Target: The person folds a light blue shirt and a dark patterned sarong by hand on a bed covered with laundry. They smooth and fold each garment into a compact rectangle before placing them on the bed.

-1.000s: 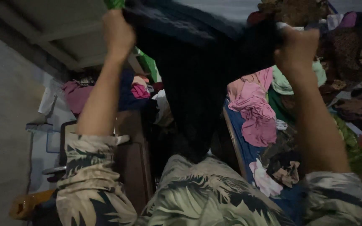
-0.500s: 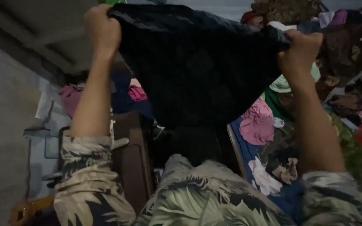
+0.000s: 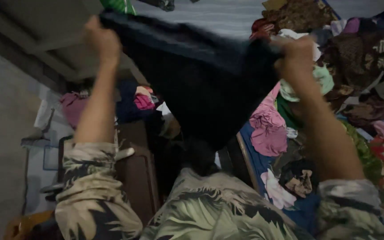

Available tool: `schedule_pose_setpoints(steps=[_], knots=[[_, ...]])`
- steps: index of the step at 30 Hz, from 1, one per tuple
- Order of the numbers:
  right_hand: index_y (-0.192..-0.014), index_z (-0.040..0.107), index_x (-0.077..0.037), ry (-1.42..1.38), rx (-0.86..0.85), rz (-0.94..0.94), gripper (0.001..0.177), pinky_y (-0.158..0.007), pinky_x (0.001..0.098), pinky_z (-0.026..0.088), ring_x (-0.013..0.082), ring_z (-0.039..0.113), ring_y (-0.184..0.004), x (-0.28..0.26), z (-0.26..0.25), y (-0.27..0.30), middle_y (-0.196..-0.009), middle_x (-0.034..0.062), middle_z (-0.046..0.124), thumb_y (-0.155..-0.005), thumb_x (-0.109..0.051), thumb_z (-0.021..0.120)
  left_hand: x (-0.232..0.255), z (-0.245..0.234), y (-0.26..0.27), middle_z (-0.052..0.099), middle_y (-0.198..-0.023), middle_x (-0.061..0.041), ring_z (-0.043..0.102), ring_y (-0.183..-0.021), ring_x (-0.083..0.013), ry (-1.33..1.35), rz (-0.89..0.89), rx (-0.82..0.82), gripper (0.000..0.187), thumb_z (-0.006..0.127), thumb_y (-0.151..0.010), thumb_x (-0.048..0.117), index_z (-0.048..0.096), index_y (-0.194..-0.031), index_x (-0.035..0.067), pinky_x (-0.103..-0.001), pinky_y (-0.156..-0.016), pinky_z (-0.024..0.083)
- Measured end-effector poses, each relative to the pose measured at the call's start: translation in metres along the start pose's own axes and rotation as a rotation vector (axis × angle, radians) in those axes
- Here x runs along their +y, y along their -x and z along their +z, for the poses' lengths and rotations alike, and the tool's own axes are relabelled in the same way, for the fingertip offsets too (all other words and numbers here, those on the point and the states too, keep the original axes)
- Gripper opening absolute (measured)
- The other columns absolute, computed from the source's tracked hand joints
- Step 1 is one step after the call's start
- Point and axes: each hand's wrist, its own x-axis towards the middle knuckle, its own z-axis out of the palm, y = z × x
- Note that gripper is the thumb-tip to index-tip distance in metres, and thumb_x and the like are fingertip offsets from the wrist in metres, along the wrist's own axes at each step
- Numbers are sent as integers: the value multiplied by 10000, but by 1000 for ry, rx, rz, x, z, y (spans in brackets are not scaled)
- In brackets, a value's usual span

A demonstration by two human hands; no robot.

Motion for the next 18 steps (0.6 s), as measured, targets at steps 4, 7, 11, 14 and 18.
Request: schedule_pose_setpoints(steps=[4, 7, 11, 14, 18], knots=[[-1090, 780, -19, 51, -5, 220, 355, -753, 429, 556, 372, 706, -804, 66, 11, -3, -880, 238, 705, -754, 46, 685, 77, -1, 24, 702, -921, -256, 655, -859, -400, -91, 461, -21, 397, 532, -767, -31, 759, -1092, -22, -498, -807, 503], [-1044, 769, 29, -39, -1, 275, 303, -713, 413, 544, 367, 702, -766, 62, 13, 7, -860, 259, 689, -770, 84, 651, 51, -3, 13, 733, -961, -236, 676, -891, -395, -103, 559, 25, 266, 619, -817, 2, 773, -1034, -11, -477, -803, 520], [-984, 735, 82, -213, 16, 259, 169, -693, 403, 510, 366, 677, -739, 33, 5, 6, -808, 276, 637, -833, 85, 658, 43, -17, 6, 705, -804, -119, 683, -703, -235, 175, 37, -118, 231, 556, -854, -15, 739, -992, -46, -390, -649, 541], [-924, 672, 109, -314, -108, 377, 65, -623, 404, 455, 393, 633, -693, 55, 22, 20, -743, 273, 556, -901, 68, 627, 79, -31, 15, 644, -696, -40, 657, -580, -157, 191, -156, -230, 171, 552, -876, -5, 716, -897, -51, -344, -531, 522], [-900, 679, 88, -497, -188, 346, 191, -641, 384, 472, 307, 665, -687, 150, 82, 45, -757, 170, 590, -747, 58, 567, 58, 48, 26, 598, -751, -31, 617, -626, -145, 411, -345, -226, 114, 620, -935, 18, 627, -954, -93, -316, -557, 535]])
